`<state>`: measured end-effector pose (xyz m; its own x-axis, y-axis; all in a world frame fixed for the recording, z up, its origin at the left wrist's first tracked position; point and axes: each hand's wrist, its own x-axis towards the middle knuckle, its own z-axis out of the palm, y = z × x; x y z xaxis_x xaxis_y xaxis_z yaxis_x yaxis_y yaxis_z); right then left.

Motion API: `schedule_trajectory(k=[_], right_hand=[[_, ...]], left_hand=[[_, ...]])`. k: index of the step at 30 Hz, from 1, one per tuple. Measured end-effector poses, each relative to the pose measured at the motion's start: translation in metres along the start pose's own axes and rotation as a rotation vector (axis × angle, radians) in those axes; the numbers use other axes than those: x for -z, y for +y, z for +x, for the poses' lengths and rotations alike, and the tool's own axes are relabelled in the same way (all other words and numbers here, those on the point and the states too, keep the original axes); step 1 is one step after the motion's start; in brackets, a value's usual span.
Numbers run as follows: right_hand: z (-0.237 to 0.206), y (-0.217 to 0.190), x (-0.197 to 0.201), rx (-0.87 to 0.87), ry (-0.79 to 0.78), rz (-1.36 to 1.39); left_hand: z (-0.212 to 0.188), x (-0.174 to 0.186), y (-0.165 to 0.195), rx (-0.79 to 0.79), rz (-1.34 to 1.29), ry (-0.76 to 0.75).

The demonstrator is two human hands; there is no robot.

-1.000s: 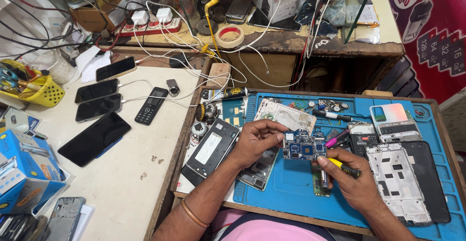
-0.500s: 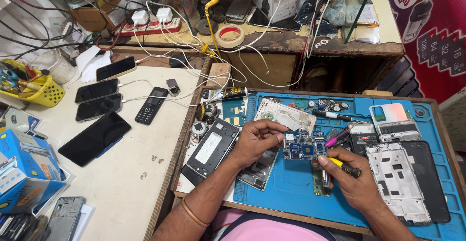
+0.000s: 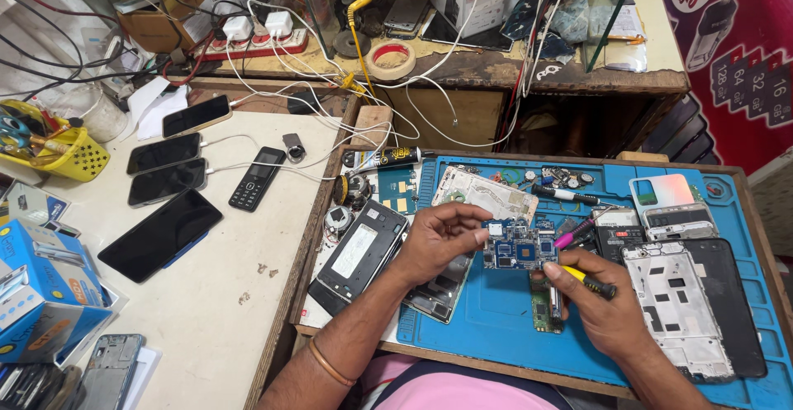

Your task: The person holds a disassembled phone motherboard over a blue repair mat and uses a screwdriver to unscrew and work on the board, steadying it with the other hand among scattered phone parts and tools.

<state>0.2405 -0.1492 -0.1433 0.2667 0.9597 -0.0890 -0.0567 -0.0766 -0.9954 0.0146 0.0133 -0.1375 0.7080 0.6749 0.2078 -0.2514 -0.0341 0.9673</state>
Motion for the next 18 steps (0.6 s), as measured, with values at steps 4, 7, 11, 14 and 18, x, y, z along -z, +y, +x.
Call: schedule_trajectory(k=[4, 7, 11, 14, 18], right_hand=[[0.003, 0.001, 0.003, -0.017, -0.006, 0.098], [0.003, 0.002, 0.005, -0.040, 0.007, 0.130], [0.003, 0.003, 0.005, -0.034, -0.005, 0.122], [0.003, 0.003, 0.005, -0.039, -0.013, 0.114], [0.002, 0.003, 0.004, -0.033, -0.019, 0.083]], left_hand=[[-0.003, -0.006, 0.007, -0.072, 0.129, -0.067], [-0.006, -0.011, 0.013, -0.123, 0.297, -0.063], [-0.008, -0.015, 0.020, -0.154, 0.494, -0.034], [-0.007, -0.016, 0.025, -0.156, 0.580, -0.027], [-0.007, -0.016, 0.028, -0.424, 0.719, -0.049]])
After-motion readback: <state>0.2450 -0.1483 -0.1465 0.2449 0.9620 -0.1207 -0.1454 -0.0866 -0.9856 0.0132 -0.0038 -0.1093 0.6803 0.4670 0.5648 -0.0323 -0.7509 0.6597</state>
